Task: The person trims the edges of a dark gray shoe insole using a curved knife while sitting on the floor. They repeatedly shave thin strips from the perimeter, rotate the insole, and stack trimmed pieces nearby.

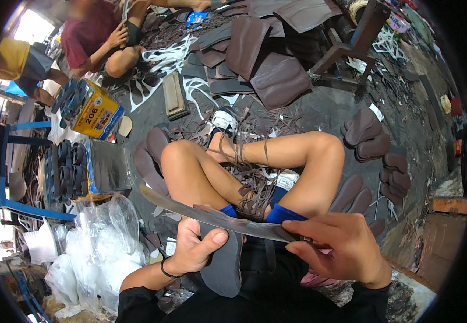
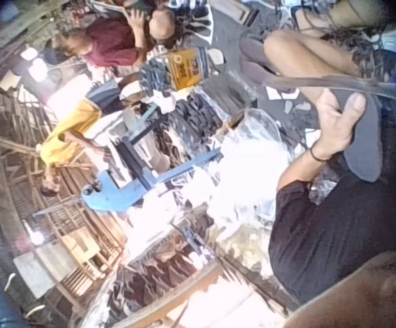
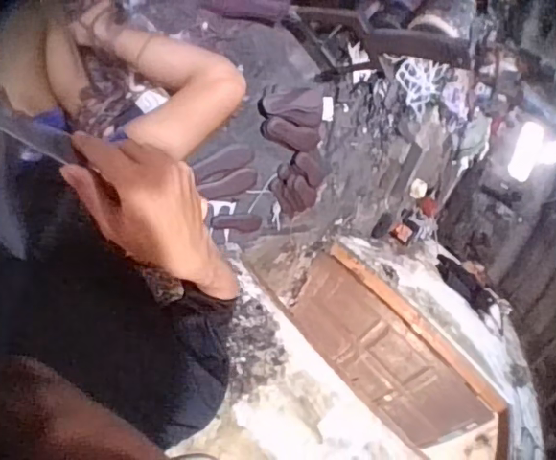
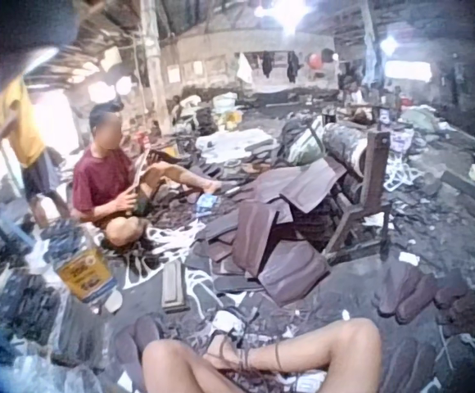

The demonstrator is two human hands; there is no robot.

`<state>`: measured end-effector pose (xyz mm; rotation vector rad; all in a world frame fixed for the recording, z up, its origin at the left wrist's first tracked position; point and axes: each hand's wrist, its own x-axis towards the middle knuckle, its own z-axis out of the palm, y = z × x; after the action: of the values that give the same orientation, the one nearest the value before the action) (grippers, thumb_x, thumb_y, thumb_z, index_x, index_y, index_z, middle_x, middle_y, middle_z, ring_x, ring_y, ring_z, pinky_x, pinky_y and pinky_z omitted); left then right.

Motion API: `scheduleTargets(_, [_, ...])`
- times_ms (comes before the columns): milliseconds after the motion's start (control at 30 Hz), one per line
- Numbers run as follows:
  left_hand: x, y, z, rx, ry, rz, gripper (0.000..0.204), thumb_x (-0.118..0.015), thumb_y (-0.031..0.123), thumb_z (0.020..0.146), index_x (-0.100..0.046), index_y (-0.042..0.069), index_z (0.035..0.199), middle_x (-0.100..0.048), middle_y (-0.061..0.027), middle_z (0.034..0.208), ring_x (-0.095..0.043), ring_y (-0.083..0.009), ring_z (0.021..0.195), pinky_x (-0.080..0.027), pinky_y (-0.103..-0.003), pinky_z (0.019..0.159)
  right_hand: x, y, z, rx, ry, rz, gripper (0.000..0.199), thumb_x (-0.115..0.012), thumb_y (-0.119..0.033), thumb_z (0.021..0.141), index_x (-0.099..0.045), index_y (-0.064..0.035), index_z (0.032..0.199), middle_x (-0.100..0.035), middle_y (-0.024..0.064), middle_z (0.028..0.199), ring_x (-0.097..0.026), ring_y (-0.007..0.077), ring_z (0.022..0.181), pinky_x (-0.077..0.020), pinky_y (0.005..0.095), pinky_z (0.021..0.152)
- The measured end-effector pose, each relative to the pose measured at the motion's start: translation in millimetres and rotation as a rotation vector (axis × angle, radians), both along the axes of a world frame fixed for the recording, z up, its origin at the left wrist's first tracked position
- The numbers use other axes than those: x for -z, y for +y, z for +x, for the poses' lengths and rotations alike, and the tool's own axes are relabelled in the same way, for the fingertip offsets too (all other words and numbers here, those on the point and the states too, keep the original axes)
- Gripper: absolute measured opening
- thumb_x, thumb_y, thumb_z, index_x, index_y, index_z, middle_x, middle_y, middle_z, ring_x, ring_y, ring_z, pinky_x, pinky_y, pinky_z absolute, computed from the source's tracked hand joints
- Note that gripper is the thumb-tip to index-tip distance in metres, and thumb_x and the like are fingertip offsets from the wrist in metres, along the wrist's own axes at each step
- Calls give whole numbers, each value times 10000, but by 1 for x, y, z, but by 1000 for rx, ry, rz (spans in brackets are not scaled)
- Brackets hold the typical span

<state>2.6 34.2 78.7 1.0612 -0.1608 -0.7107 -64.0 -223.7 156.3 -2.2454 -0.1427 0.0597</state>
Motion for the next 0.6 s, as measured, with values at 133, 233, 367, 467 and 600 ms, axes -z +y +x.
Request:
scheduleTargets(133, [-2, -6, 0, 50, -63, 54, 276, -674, 144, 939, -614, -79, 1091, -716, -152, 942, -685, -169, 844, -551, -284, 760, -8, -4, 15, -96, 52, 11, 244, -783, -219, 828, -723, -65, 1007, -686, 115, 741, -667, 298, 620, -515, 397, 554])
scheduleTargets(233, [-7, -9, 0, 106, -72, 144, 317, -687, 206, 929, -641, -78, 1061, -719, -135, 928, -679, -155, 822, -542, -275, 738, -4, -6, 25, -141, 19, 42, 245, -757, -245, 852, -714, -52, 997, -656, 118, 658, -661, 304, 592, -500, 405, 537])
scheduleTargets(367, [-10, -14, 0, 148, -73, 184, 312, -689, 203, 932, -637, -67, 1078, -716, -104, 950, -662, -132, 847, -523, -261, 758, -4, -12, 38, -215, 88, 10, 381, -782, -269, 846, -699, -41, 1140, -625, 90, 611, -603, 230, 487, -449, 316, 485])
scheduleTargets(467, [-9, -20, 0, 196, -89, 205, 291, -681, 149, 946, -605, -51, 1143, -705, -84, 1002, -645, -115, 908, -511, -258, 803, -9, -13, 40, -208, 118, 11, 450, -758, -275, 871, -651, -32, 1235, -605, 80, 584, -581, 218, 475, -424, 320, 491])
scheduleTargets(600, [-8, -30, 19, 246, -435, 299, 337, -688, 188, 951, -584, -37, 1179, -679, -88, 1068, -622, -134, 983, -497, -294, 847, 11, -17, 47, -290, 245, 328, 449, -681, -202, 945, -583, -7, 1337, -667, 56, 706, -599, 114, 592, -445, 296, 563])
